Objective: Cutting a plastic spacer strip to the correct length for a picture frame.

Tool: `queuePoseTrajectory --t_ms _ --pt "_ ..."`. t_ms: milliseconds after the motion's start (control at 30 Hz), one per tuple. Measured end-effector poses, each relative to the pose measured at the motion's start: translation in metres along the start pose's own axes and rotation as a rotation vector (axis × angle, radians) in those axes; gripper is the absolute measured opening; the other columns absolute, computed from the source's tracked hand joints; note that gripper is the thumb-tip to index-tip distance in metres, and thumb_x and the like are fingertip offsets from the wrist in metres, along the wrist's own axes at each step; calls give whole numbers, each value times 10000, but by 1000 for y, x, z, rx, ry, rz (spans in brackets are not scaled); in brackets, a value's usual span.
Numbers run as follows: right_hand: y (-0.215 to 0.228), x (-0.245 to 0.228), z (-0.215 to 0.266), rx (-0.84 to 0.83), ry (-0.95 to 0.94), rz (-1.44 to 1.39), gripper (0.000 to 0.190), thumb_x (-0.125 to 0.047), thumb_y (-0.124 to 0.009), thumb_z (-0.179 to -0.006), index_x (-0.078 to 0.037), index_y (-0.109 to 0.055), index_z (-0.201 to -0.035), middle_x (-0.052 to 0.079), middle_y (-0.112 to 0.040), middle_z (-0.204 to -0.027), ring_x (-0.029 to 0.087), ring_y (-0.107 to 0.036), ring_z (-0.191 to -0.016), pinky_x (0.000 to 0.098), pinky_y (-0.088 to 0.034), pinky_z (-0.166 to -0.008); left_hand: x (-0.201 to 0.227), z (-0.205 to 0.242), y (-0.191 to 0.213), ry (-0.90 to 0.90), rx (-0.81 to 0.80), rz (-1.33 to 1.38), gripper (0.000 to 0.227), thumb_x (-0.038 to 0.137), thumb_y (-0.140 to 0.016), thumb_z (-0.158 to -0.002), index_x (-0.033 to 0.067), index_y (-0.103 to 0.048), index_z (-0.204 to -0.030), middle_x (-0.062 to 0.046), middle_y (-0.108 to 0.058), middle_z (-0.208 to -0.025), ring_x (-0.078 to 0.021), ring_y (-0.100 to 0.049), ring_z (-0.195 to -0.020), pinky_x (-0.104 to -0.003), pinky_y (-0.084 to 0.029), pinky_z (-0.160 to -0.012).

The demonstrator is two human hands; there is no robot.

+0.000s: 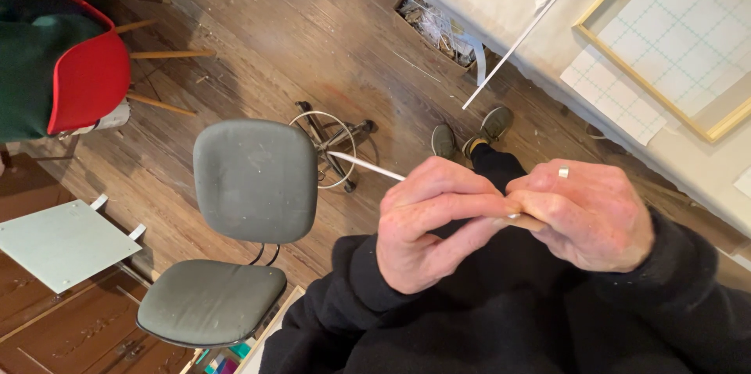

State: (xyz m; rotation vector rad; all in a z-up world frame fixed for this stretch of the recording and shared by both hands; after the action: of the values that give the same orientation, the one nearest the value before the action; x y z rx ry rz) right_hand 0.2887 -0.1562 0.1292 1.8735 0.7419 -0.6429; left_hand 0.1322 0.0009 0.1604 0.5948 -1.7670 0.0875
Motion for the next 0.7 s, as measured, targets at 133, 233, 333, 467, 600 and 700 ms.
queuePoseTrajectory --t_ms 133,233,333,467,600,700 --pt "-5 3 0 61 5 -51 264 -120 -759 -880 -24 -571 -1038 115 -686 -920 285 -679 -729 382 -551 -613 -1 3 -4 89 42 114 254 15 -826 -925 90 -737 -1151 -22 -709 -1043 -174 -702 -959 -275 -582 -849" --pt "2 2 -4 -1 -20 -42 238 -133 -749 -883 -31 -581 -1018 114 -690 -901 296 -690 -729 388 -557 -608 3 -5 5 44 -7 -5 262 22 -831 -901 81 -737 -1139 -31 -706 -1051 -182 -694 -949 -282 -570 -836" --pt "-3 8 2 -22 -36 -33 210 -133 -727 -903 -36 -576 -1012 114 -692 -901 308 -698 -747 393 -562 -622 5 -10 9 14 -55 -111 270 30 -834 -890 74 -734 -1138 -37 -703 -1068 -190 -690 -949 -290 -562 -836" --pt "-24 14 13 142 -61 -160 145 -80 -678 -937 -58 -575 -1038 94 -693 -910 267 -701 -754 368 -578 -651 2 -6 0 75 -6 10 273 28 -829 -912 91 -726 -1156 -30 -703 -1040 -179 -696 -954 -275 -577 -839" --pt "-22 15 15 114 -82 -212 122 -88 -648 -970 -57 -572 -1060 88 -702 -916 269 -710 -762 363 -577 -654 4 -11 5 52 -43 -32 267 40 -837 -917 92 -722 -1152 -28 -701 -1087 -180 -694 -949 -276 -570 -833" --pt "-23 19 20 55 -61 -103 113 -114 -643 -990 -48 -572 -1049 120 -691 -897 319 -702 -756 390 -573 -648 5 -15 8 -9 -125 -192 277 43 -832 -886 80 -735 -1143 -33 -703 -1057 -206 -682 -934 -298 -552 -817"
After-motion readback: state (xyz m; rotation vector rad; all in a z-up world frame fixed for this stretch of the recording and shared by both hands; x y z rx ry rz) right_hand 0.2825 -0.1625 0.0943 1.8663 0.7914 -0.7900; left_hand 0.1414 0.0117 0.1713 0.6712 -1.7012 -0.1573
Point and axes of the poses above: each hand's wrist, its own z-axis away from the middle knuckle, its own y-axis out of the back of the hand, x = y × z, the point moved 1 cm from there along -z, towards the middle knuckle
